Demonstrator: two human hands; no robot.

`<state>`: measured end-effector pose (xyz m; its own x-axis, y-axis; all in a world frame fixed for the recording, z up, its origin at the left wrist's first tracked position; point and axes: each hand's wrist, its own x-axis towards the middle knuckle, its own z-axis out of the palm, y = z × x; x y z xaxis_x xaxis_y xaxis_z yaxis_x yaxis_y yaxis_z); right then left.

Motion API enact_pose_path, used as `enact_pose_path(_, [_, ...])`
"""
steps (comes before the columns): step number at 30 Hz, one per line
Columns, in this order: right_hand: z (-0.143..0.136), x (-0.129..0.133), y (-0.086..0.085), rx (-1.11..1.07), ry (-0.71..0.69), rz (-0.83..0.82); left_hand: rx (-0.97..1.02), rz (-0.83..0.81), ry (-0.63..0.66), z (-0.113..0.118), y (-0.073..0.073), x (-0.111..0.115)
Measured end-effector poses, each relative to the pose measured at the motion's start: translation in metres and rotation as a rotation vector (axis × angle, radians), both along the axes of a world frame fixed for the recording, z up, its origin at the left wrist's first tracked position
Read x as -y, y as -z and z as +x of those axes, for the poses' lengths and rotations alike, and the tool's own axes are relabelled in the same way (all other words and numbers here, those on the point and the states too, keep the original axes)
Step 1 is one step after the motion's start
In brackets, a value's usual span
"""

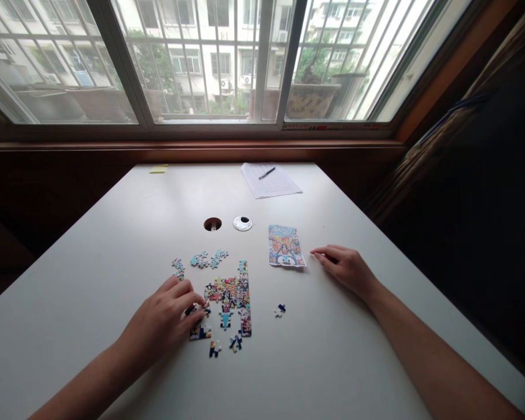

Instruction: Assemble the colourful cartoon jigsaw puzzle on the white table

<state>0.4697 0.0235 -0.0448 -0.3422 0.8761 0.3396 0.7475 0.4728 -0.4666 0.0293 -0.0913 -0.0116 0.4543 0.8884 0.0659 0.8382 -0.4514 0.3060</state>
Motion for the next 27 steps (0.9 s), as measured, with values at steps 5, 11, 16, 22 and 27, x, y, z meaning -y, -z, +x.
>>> enact_pose_path(5, [0.0,0.0002,-0.0001,0.0,0.007,-0.002,0.008,0.012,0.003,0.0003,0.0,0.0004])
enact_pose_path(11, [-0.0008,-0.0002,-0.0005,0.017,0.004,0.015,-0.005,0.014,0.02,0.0023,-0.0008,0.0016])
enact_pose_path(16, [-0.0005,0.0,-0.0012,0.02,-0.001,0.037,0.002,0.019,0.026,0.0032,-0.0022,0.0024])
enact_pose_path(22, [-0.0005,-0.0003,-0.0007,0.026,0.007,0.026,-0.014,0.027,0.007,0.0034,0.0001,0.0037])
enact_pose_path(27, [-0.0004,-0.0003,-0.0007,0.023,-0.001,0.03,0.004,0.063,0.006,0.0068,0.0022,0.0054])
